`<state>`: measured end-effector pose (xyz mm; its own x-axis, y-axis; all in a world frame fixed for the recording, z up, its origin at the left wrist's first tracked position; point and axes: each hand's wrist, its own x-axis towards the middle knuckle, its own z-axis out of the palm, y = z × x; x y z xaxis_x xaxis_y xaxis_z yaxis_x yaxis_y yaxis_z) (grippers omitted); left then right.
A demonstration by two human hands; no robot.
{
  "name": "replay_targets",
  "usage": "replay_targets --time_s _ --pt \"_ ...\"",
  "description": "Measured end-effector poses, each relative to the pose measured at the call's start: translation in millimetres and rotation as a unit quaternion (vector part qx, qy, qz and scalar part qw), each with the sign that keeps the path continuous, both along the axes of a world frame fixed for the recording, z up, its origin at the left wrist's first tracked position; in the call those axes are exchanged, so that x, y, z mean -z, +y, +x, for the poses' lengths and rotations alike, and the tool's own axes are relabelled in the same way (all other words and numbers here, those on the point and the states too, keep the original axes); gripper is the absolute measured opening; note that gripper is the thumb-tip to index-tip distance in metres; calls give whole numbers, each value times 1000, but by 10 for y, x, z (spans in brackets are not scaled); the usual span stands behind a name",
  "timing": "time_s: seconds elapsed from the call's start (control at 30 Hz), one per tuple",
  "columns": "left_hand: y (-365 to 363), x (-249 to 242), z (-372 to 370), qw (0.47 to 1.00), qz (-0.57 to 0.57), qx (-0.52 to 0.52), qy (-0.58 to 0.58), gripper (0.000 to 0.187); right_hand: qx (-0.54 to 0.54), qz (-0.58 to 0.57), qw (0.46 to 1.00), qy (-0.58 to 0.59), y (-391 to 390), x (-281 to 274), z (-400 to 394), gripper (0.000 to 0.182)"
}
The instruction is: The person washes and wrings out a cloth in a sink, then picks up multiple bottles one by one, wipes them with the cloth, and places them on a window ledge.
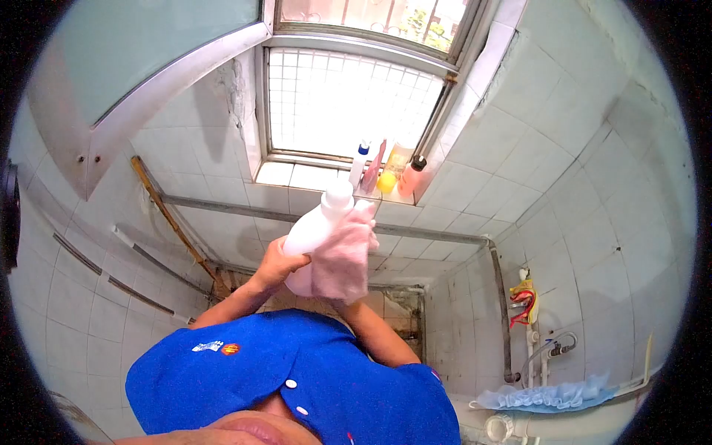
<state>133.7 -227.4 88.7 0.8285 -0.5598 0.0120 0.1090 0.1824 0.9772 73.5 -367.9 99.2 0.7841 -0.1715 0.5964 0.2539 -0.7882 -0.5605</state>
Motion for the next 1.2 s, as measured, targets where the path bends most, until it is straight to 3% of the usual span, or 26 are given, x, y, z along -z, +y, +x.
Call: replay_targets --time_s 0.1,0.33,0.6,0.7,0.77,0.83,0.93,1.07,1.2 --pt "-69 21 -15 998 -60 -9 21 39 -15 14 1000 9 2 -1 48 33" --pt "-64 -5 -44 995 -44 -17 -85 43 23 37 999 -13 -117 -53 135 33" --pt "38 -131 13 996 -54 1 -64 40 70 55 992 -86 -222 -227 101 33" --pt "56 -284 -15 997 -64 8 -43 35 0 144 989 -12 -580 -363 260 33" --pt "127 -267 44 997 -70 14 -18 31 -114 317 939 64 -684 -325 358 33" --pt "209 -218 146 998 -50 21 -17 28 -206 476 848 111 -645 -268 359 33" --pt "271 -214 197 998 -68 1 -2 18 -264 573 768 109 -610 -232 285 33" --pt "335 -276 225 995 -100 -5 -5 15 -237 598 761 84 -941 -296 166 33" --pt "369 -290 264 992 -125 0 -8 15 -156 668 727 35 -1058 49 29 34"
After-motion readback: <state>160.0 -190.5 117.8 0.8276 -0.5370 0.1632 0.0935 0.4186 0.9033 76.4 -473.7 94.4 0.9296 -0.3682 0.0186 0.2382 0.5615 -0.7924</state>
